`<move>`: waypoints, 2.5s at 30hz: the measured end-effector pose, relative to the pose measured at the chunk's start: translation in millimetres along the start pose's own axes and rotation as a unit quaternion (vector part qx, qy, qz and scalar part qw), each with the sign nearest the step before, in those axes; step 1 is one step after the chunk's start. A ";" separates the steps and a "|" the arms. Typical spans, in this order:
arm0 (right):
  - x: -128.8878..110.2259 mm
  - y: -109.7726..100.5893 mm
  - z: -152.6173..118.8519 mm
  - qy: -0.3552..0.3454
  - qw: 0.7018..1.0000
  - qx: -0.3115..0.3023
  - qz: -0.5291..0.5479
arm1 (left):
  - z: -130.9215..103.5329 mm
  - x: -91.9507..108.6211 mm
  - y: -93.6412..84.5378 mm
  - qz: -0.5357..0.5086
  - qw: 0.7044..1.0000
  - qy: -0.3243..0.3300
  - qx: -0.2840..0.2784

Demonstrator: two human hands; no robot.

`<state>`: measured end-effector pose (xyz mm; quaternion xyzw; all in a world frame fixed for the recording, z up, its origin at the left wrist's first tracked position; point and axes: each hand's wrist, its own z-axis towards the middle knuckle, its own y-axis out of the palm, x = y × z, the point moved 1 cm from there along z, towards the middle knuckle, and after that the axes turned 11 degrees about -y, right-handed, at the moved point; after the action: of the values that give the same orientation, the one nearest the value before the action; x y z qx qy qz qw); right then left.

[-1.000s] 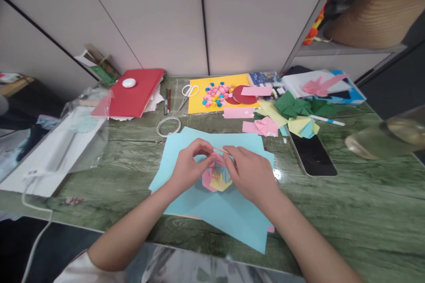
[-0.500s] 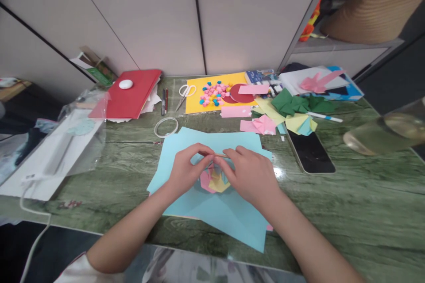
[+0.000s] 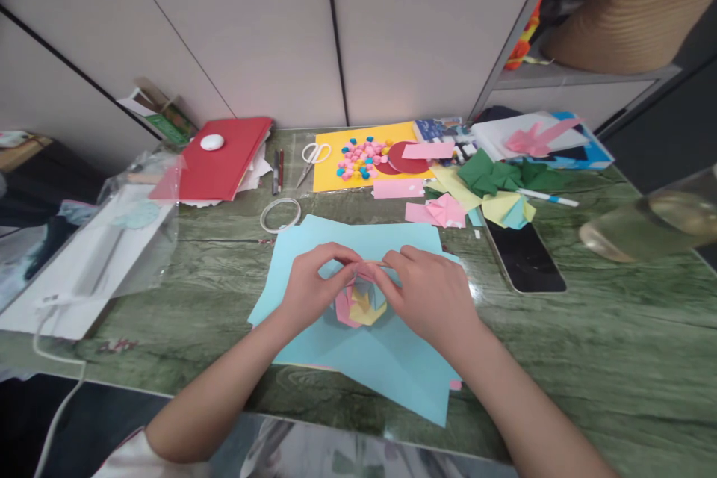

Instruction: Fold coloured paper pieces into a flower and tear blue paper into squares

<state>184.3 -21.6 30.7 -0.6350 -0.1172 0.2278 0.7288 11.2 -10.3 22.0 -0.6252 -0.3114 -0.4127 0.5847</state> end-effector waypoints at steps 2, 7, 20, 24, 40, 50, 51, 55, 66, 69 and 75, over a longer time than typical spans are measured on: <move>0.5 -0.3 -0.1 0.001 1.000 -0.003 0.000 | 0.1 0.1 -0.2 0.003 1.000 0.000 0.003; -0.8 -1.0 0.5 0.000 1.000 -0.009 0.002 | 0.2 -0.7 -0.3 0.024 0.999 0.019 0.010; 1.0 -6.7 1.2 0.019 0.996 -0.030 0.080 | -0.5 -10.7 2.9 0.220 0.935 0.257 0.110; -1.2 -5.6 0.2 -0.005 0.995 0.019 0.093 | 1.8 -10.8 1.7 0.227 0.932 0.259 0.112; -0.5 -3.4 -2.1 -0.078 0.990 0.108 0.042 | 2.7 -10.9 5.3 0.250 0.937 0.234 0.066; -4.4 -2.5 0.2 -0.134 0.983 0.120 -0.038 | -2.8 1.6 -0.9 0.286 0.937 0.201 0.020; -5.8 -2.8 0.5 -0.144 0.981 0.125 -0.048 | -4.6 2.9 -1.3 0.287 0.937 0.198 0.019; -11.7 -5.1 1.0 -0.183 0.968 0.148 -0.089 | -12.3 4.8 -2.0 0.292 0.940 0.174 0.027; -14.2 -7.0 -3.0 -0.194 0.973 0.112 -0.043 | -16.5 6.7 -6.8 0.318 0.930 0.174 0.064; -11.4 -9.5 -2.9 -0.183 0.976 0.110 -0.046 | -16.0 7.2 -8.0 0.325 0.925 0.184 0.068; -6.3 -14.1 -0.6 -0.184 0.972 0.129 -0.070 | -12.9 7.7 -9.2 0.332 0.920 0.186 0.089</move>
<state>181.7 -26.4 45.1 -0.4733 -0.2631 0.3022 0.7845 4.9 -22.6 32.8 -0.5500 -0.0066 -0.2743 0.7888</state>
